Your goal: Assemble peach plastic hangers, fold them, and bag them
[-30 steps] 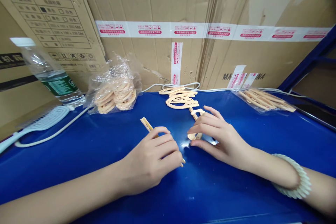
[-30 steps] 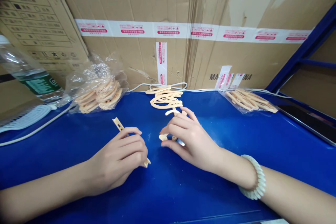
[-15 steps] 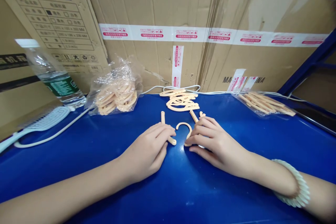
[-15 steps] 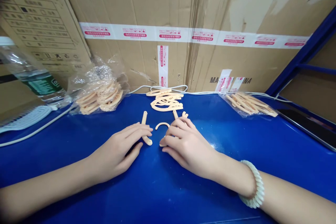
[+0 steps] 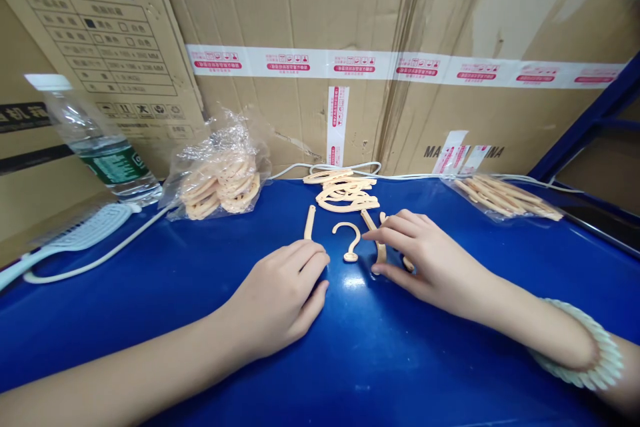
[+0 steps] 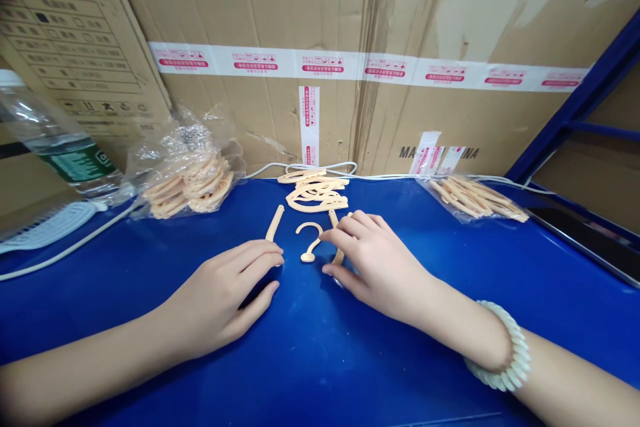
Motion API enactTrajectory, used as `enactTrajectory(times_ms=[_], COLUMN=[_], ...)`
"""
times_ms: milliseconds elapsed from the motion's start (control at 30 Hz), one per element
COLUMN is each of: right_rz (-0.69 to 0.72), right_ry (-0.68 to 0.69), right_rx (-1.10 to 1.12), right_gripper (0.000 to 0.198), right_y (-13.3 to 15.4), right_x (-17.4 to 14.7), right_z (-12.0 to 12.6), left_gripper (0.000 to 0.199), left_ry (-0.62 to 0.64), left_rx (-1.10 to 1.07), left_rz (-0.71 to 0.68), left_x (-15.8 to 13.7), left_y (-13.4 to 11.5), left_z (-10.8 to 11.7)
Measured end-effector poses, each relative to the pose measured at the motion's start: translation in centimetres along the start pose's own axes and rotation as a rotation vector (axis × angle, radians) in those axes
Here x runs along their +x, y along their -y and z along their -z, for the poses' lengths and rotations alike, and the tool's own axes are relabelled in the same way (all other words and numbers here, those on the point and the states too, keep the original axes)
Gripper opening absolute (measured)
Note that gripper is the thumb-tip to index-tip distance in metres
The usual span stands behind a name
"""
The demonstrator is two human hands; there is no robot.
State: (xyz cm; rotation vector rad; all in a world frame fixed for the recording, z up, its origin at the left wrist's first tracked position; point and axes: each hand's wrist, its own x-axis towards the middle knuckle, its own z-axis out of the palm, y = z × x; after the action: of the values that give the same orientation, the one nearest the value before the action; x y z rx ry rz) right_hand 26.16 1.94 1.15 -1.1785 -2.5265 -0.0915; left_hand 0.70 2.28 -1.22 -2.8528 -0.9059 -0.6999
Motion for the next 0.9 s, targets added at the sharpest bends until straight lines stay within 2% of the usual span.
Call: enactTrajectory(times_ms=[167,267,367,467,633,733,900], right_rz=[0.005,-0.017,-0.065,-0.079,-0.115,-0.13,-0.09], right_ry=[0.069,0.08,0.122,0.249,0.405,0.4,0.274], right_rx=[-0.021,0.017,0.085,0.141,0.197,0.212,0.245], right_gripper=[0.014,0.015,0.023,0.038,0.018,0.02,0.026], right_y=[-0.5,-1.0,-2.1,-3.2,-4.1,-4.6,-6.1], right_x=[0.3,0.4,0.2,-0.2,-0.3,-0.1,0.2], right_z=[0.3,0.6,1.7,2.8,2.9,2.7,2.5], left_gripper=[0.02,0.02,0.02,0.019,0.017,0.017,0.017], left_ry=[-0.025,-0.032,-0.043,-0.062,-0.071,-0.068,-0.075], left_rx=[0.017,0.021,0.024,0.026,0.028,0.026,0.018], left_rz=[0.001,-0.004,-0.004,-0.026,-0.055,-0.057,-0.07], left_x=[0.0,0.0,-0.1,-0.1,-0.2,-0.1,-0.2], left_y=[0.0,-0.1,0.0,-0.1,-0.2,-0.2,-0.1], left_z=[-0.1,-0.1,-0.1,-0.2,-0.2,-0.1,-0.2])
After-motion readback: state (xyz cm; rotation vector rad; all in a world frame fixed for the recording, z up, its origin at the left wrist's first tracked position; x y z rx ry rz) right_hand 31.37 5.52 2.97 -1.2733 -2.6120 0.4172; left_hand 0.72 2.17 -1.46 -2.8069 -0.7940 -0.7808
